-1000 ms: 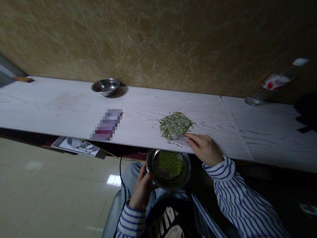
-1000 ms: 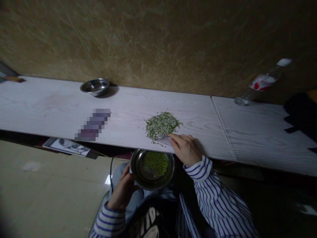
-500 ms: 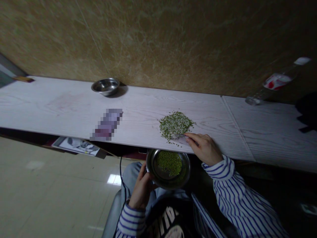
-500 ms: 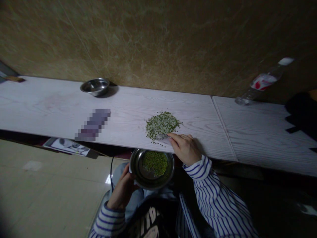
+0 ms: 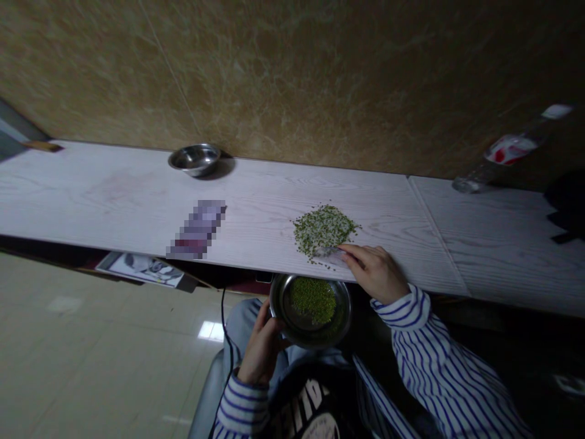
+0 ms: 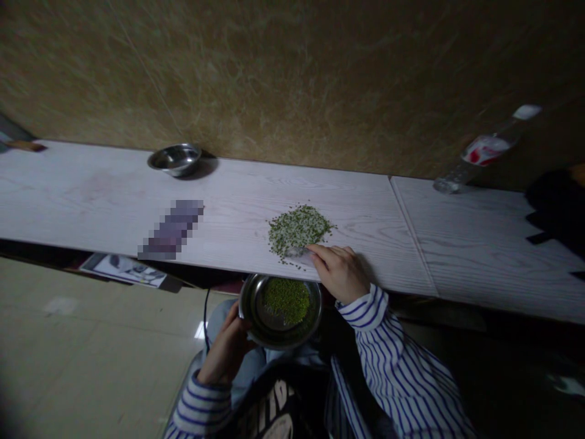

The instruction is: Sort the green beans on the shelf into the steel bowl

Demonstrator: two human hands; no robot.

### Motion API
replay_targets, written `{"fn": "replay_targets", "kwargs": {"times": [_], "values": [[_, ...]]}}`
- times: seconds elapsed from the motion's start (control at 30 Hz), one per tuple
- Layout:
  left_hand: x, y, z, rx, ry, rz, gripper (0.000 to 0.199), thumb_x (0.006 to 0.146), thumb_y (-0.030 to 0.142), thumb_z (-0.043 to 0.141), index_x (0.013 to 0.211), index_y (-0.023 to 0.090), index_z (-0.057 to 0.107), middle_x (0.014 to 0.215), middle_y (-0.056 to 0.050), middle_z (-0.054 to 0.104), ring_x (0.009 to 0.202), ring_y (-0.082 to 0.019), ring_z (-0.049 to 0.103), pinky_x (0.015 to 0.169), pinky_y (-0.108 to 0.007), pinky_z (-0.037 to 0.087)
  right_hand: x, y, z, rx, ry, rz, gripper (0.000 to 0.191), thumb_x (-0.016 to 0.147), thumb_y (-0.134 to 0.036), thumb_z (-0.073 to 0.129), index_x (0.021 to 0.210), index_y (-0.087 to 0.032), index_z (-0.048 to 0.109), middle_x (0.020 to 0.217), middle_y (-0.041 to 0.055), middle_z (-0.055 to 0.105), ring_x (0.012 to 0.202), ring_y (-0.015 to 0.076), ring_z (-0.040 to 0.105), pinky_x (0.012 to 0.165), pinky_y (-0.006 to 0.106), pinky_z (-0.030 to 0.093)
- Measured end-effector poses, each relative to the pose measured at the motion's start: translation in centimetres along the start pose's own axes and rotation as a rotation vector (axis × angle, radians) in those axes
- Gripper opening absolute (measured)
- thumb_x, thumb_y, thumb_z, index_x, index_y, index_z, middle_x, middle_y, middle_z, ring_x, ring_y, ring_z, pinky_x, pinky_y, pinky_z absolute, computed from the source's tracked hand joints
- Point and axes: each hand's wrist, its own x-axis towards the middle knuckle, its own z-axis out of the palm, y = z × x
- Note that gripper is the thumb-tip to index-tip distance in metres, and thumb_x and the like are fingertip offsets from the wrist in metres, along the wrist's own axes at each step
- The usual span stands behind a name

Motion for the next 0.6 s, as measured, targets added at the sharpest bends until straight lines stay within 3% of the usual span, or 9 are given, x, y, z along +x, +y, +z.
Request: {"fn": "replay_targets", "kwargs": {"times": [0.4,0.6], "values": [[0.36,-0.19,-0.11,-0.005,0.023,-0.009,0.064,0.059,0.024,0.059,0.122,0.03,0.05,0.085,0.0,0.056,0.071,-0.013,0.049,0.06,-0.026,0.044,0.0,-0.25,-0.2,-0.008,-0.009,-0.028,0.025,0.09,-0.026,0.046,0.107,-0.021,0.064,0.095,0.0063,0.072,0.083,0.0185,0.066,0.075,0.033,0.045],[0.33,-0.11,-0.14,-0.005,0.026,-0.001,0.065,0.058,0.024,0.059,0.123,0.03,0.049,0.096,-0.002,0.058,0.074,-0.014,0.051,0.06,-0.026,0.045,0.33,-0.37,0.02,0.006,-0.018,-0.026,0.024,0.09,-0.024,0.047,0.107,-0.02,0.063,0.095,0.0053,0.072,0.084,0.0178,0.066,0.076,0.032,0.045]]}}
